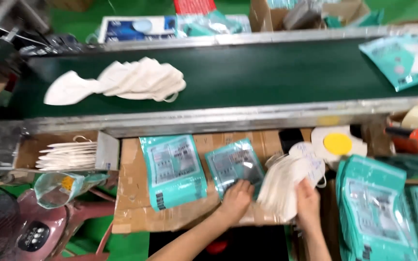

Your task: Packing several face masks into plastic bags on a conveyor belt line.

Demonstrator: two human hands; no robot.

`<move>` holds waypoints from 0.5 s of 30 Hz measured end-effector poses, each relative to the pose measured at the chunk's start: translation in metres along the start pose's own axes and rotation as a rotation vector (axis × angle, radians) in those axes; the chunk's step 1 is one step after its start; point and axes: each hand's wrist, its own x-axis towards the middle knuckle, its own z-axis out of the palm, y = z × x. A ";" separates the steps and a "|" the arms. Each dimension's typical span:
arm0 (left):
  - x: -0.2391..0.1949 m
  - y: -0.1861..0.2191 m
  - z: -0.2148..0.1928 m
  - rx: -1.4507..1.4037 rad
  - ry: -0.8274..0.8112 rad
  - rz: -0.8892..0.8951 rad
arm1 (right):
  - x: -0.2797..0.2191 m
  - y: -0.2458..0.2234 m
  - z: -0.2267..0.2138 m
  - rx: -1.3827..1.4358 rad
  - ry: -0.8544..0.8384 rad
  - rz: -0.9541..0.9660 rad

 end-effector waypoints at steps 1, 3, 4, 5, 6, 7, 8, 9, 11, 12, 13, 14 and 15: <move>0.008 -0.002 -0.009 0.012 0.024 0.001 | 0.001 0.006 0.005 0.003 -0.015 -0.022; 0.015 -0.004 -0.028 -0.152 0.190 0.116 | -0.007 0.025 0.014 -0.157 -0.201 0.159; 0.021 0.000 -0.044 -0.142 0.204 0.125 | -0.007 0.022 0.020 -0.153 -0.206 0.141; 0.028 0.004 -0.059 -0.191 0.270 0.176 | -0.006 0.019 0.026 -0.127 -0.131 0.101; 0.032 0.008 -0.075 -0.242 0.330 0.229 | -0.008 0.017 0.031 -0.098 -0.051 0.066; 0.033 0.003 -0.068 -0.234 0.336 0.241 | -0.007 -0.005 0.040 -0.090 -0.052 0.052; 0.028 0.001 -0.059 -0.230 0.294 0.114 | -0.013 -0.026 0.045 -0.037 -0.111 0.182; 0.023 -0.002 -0.050 -0.226 0.249 -0.012 | -0.019 -0.046 0.050 0.017 -0.170 0.311; 0.022 0.007 -0.078 -0.255 0.281 0.036 | -0.020 -0.041 0.048 0.051 -0.203 0.341; 0.025 0.010 -0.092 -0.280 0.323 0.090 | -0.017 -0.040 0.048 0.085 -0.239 0.359; 0.028 0.008 -0.101 -0.280 0.324 0.085 | -0.022 -0.042 0.049 0.083 -0.242 0.362; 0.033 0.007 -0.111 -0.255 0.403 0.144 | -0.025 -0.044 0.049 -0.162 -0.238 0.095; 0.037 0.006 -0.121 -0.229 0.481 0.204 | -0.029 -0.048 0.049 -0.402 -0.229 -0.176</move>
